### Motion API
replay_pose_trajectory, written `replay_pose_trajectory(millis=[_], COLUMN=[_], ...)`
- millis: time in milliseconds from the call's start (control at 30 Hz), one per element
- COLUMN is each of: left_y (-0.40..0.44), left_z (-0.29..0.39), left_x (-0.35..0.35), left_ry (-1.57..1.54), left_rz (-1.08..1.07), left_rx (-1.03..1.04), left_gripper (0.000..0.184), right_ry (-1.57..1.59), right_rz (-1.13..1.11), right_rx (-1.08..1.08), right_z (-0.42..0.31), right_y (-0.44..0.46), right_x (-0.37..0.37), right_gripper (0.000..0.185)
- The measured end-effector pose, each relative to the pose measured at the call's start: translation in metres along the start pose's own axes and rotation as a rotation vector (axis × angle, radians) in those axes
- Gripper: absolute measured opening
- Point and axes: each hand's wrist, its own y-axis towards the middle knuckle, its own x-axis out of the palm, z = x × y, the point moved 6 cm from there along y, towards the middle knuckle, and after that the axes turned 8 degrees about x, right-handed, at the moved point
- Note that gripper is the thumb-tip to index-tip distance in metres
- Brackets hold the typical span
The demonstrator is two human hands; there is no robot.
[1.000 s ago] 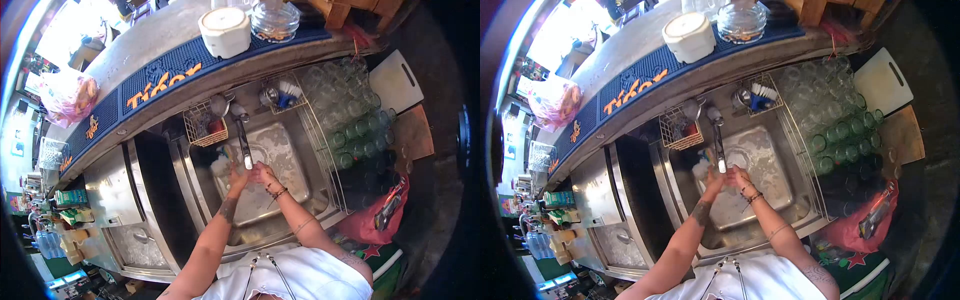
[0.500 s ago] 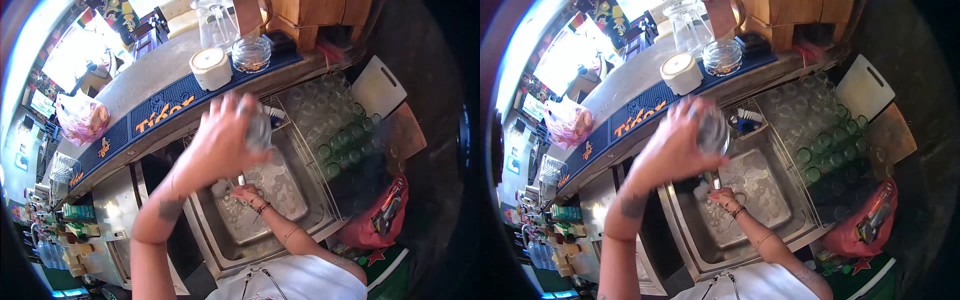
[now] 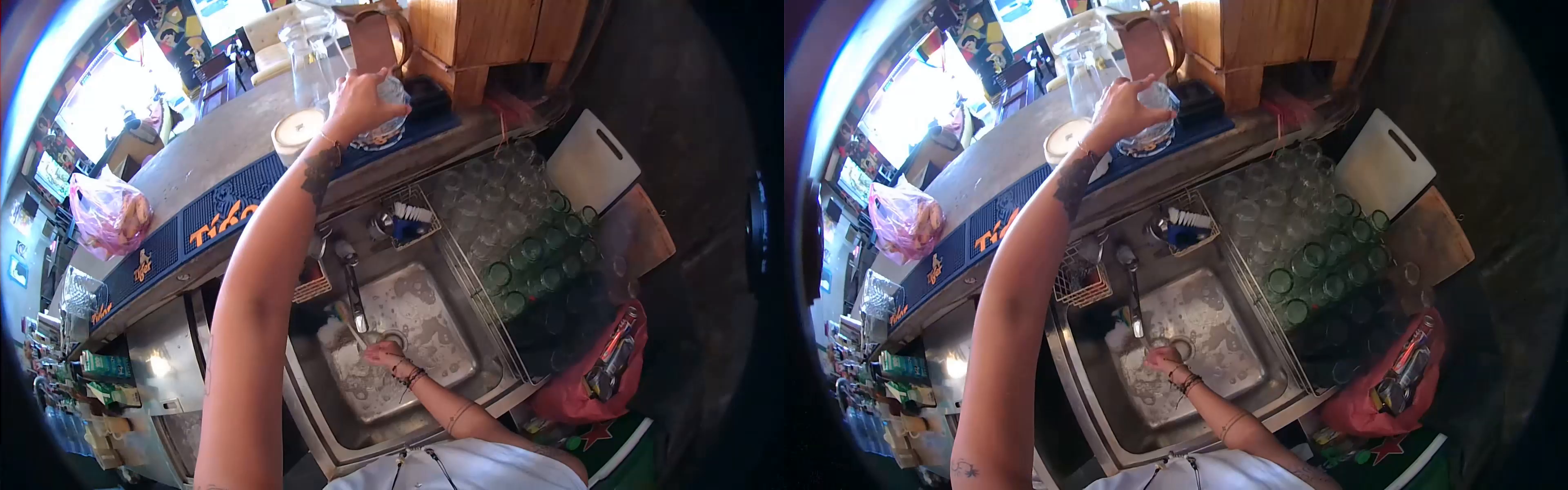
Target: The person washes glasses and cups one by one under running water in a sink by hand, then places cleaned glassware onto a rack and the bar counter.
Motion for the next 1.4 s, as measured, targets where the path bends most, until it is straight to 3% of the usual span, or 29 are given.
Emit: replay_pose_trajectory(millis=[67, 133, 200, 267, 333, 400, 433, 533, 567, 600, 633, 667, 700, 767, 833, 900, 933, 967, 1000, 1033, 1100, 1133, 1200, 1300, 1367, 1400], left_y=[-0.001, -0.004, -0.008, -0.023, -0.037, -0.072, -0.09, -0.171, -0.204, -0.239, -0.277, -0.318, -0.356, -0.429, -0.498, -0.551, -0.567, -0.581, -0.594, -0.599, -0.604, -0.612, -0.619, -0.648, -0.655, -0.656], left_z=[-0.009, -0.005, 0.009, 0.021, 0.033, 0.036, 0.036, 0.04, 0.032, 0.026, 0.024, 0.018, 0.014, 0.018, 0.026, 0.04, 0.049, 0.058, 0.066, 0.07, 0.082, 0.086, 0.091, 0.095, 0.099, 0.102], left_x=[0.006, 0.0, -0.008, -0.024, -0.044, -0.055, -0.061, -0.086, -0.089, -0.087, -0.085, -0.073, -0.067, -0.045, -0.017, 0.009, 0.017, 0.023, 0.031, 0.035, 0.044, 0.052, 0.063, 0.097, 0.118, 0.129], left_ry=[0.042, 0.112, 0.067, -0.018, 0.119, -0.066, -0.191, -0.492, -0.338, -0.184, -0.3, -0.474, -0.45, -0.469, -0.549, -0.623, -0.654, -0.682, -0.739, -0.74, -0.782, -0.807, -0.828, -0.893, -0.937, -0.879], left_rz=[0.049, 0.073, 0.107, 0.019, 0.107, 0.455, 0.444, 0.43, 0.53, 0.628, 0.637, 0.639, 0.577, 0.501, 0.381, 0.245, 0.156, 0.067, 0.034, 0.031, -0.07, -0.063, -0.085, -0.082, -0.064, -0.148], left_rx=[0.019, 0.039, 0.172, -0.006, 0.024, 0.222, 0.201, 0.04, 0.062, 0.085, -0.104, -0.289, -0.399, -0.843, -1.13, -1.238, -1.289, -1.341, -1.368, -1.37, -1.358, -1.313, -1.357, -1.395, -1.387, -1.442], left_gripper=[0.078, 0.077, 0.063, 0.07, 0.062, 0.057, 0.057, 0.058, 0.049, 0.041, 0.03, 0.019, 0.018, 0.018, 0.018, 0.019, 0.019, 0.019, 0.02, 0.02, 0.021, 0.021, 0.021, 0.022, 0.024, 0.024], right_ry=[-0.031, 0.13, 0.075, 0.1, -0.054, -0.251, -0.061, -0.262, -0.257, -0.642, -1.027, -1.13, -1.124, -2.059, -2.135, -2.3, -2.297, -2.192, -2.079, -2.078, -0.621, -0.619, -2.101, -1.961, -2.078, -1.935], right_rz=[0.004, -0.125, -0.075, 0.061, 0.202, 0.295, 0.164, 0.315, 0.323, 0.424, 0.516, 0.365, 0.377, 0.058, 0.014, -0.113, -0.108, -0.024, 0.055, 0.054, 0.322, 0.321, 0.091, 0.061, -0.017, -0.036], right_rx=[-0.008, -0.157, -0.161, -0.034, 0.055, 0.024, -0.098, -0.152, -0.147, -0.042, 0.073, -0.267, -0.263, 0.13, 0.062, -0.099, -0.093, 0.052, 0.191, 0.194, -0.036, -0.039, -0.279, -0.342, -0.444, -0.361], right_z=[-0.001, -0.015, -0.012, -0.006, -0.012, -0.035, -0.022, -0.023, -0.021, -0.019, -0.016, 0.05, 0.058, 0.099, 0.11, 0.123, 0.115, 0.097, 0.086, 0.1, 0.125, 0.11, 0.071, 0.055, 0.064, 0.055], right_y=[-0.004, -0.011, 0.001, 0.024, 0.032, 0.016, 0.04, 0.047, 0.047, 0.049, 0.049, 0.11, 0.116, 0.129, 0.132, 0.135, 0.133, 0.126, 0.12, 0.122, 0.129, 0.119, 0.085, 0.065, 0.059, 0.047], right_x=[-0.002, 0.009, 0.009, 0.007, 0.008, 0.026, 0.008, 0.006, 0.008, 0.006, 0.0, -0.073, -0.089, -0.103, -0.121, -0.128, -0.118, -0.102, -0.095, -0.103, -0.137, -0.126, -0.061, -0.046, -0.06, -0.057], right_gripper=[0.025, 0.01, 0.01, 0.012, 0.026, 0.023, 0.021, 0.024, 0.024, 0.022, 0.021, 0.025, 0.025, 0.036, 0.038, 0.045, 0.045, 0.046, 0.047, 0.047, 0.031, 0.031, 0.03, 0.024, 0.016, 0.013])
